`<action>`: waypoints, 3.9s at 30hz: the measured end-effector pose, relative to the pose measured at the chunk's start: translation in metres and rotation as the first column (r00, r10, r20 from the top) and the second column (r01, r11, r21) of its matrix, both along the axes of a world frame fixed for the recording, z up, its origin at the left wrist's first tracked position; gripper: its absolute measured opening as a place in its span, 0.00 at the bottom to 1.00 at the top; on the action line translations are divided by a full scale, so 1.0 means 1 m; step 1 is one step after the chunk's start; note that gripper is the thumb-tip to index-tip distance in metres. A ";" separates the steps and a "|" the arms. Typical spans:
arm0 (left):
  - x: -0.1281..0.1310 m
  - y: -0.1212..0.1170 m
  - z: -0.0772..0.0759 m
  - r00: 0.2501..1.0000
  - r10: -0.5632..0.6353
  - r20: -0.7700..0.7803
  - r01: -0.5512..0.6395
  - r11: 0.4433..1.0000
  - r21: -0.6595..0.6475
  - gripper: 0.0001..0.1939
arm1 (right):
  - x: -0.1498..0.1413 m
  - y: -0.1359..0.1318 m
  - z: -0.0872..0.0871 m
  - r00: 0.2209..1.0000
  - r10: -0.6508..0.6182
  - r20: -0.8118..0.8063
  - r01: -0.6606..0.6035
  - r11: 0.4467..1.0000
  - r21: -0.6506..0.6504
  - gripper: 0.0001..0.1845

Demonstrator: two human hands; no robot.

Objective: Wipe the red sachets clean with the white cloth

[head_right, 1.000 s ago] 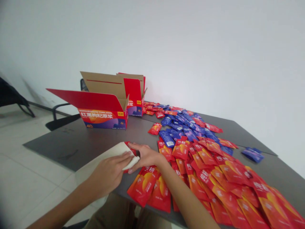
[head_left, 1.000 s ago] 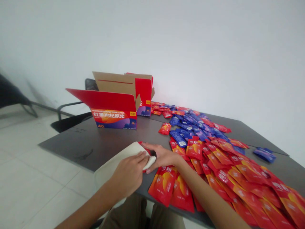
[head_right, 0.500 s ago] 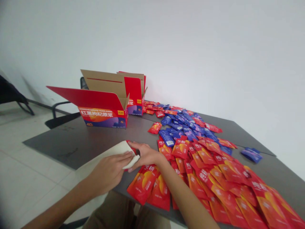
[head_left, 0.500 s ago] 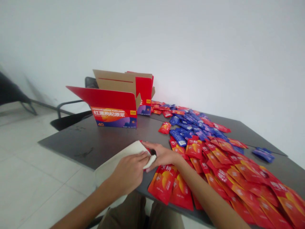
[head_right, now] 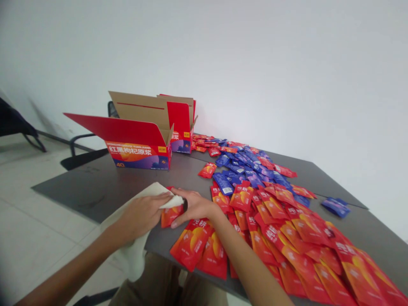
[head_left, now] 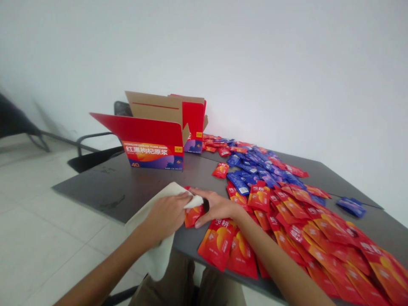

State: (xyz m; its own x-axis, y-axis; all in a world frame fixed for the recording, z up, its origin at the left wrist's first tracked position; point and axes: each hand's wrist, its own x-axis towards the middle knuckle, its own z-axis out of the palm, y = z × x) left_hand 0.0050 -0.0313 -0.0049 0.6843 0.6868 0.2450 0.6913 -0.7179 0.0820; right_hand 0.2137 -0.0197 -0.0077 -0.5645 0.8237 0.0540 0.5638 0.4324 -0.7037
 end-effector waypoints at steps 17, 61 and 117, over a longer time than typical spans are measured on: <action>0.003 -0.004 0.000 0.999 0.035 -0.020 -0.035 0.999 0.016 0.24 | 0.001 0.002 -0.002 1.000 0.005 -0.015 -0.005 1.000 0.005 0.60; 0.004 -0.009 -0.001 0.999 -0.004 0.043 0.005 0.999 -0.039 0.24 | 0.001 0.001 -0.002 1.000 0.020 -0.005 -0.020 0.999 0.036 0.60; 0.001 -0.001 0.003 0.998 0.052 -0.020 -0.053 0.998 -0.023 0.24 | 0.002 0.001 -0.001 1.000 0.023 0.000 -0.023 0.999 0.029 0.60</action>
State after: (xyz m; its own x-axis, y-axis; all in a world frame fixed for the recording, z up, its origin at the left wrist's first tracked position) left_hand 0.0060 -0.0321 -0.0018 0.6517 0.7273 0.2153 0.7295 -0.6787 0.0849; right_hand 0.2152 -0.0191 -0.0089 -0.5834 0.8084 0.0779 0.5531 0.4657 -0.6908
